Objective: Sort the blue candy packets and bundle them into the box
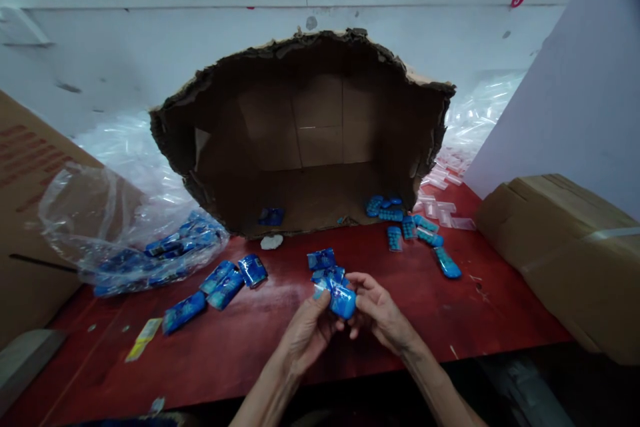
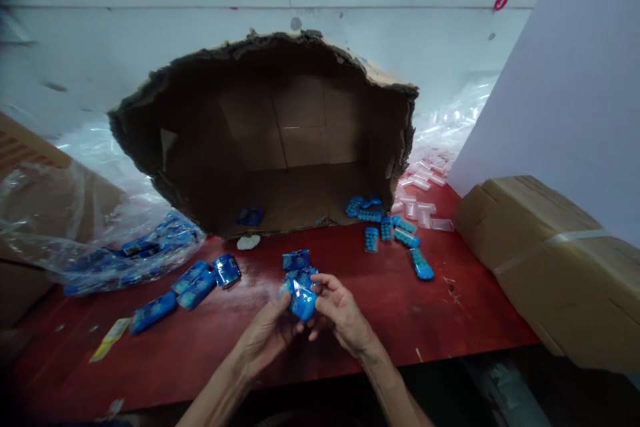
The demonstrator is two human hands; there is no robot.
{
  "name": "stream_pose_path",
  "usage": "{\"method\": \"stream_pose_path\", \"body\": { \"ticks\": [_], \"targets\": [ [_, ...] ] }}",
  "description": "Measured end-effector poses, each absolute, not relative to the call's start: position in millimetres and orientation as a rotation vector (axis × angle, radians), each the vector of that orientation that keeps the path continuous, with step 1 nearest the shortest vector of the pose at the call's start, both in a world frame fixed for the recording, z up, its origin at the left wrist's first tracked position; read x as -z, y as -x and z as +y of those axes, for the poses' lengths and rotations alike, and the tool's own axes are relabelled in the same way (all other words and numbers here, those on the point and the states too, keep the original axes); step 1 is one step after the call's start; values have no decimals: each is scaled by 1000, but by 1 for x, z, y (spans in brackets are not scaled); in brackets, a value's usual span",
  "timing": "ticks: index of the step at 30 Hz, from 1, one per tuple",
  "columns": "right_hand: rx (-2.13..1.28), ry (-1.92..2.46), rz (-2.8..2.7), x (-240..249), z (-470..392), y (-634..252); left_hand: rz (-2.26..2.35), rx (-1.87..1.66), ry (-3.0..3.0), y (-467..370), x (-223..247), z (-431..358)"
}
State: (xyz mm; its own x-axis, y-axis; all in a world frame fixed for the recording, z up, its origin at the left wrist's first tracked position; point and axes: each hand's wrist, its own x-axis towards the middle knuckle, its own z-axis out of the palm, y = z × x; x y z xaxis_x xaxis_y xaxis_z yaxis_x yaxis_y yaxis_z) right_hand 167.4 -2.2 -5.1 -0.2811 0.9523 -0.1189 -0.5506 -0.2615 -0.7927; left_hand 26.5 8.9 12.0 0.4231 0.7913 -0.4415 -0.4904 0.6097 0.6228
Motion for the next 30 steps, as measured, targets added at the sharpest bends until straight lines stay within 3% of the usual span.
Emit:
{"method": "stream_pose_path", "body": {
  "ticks": [25,27,30],
  "targets": [
    [-1643,909,-984,12,-7,-171,837,-817,-355,-31,-19,1],
    [-1551,1057,-1129,14,0,-172,896,-915,-298,-16,-19,4],
    [-1134,1322,-1448,14,14,-172,960,-1239,-143,22,-19,11]
  ]
}}
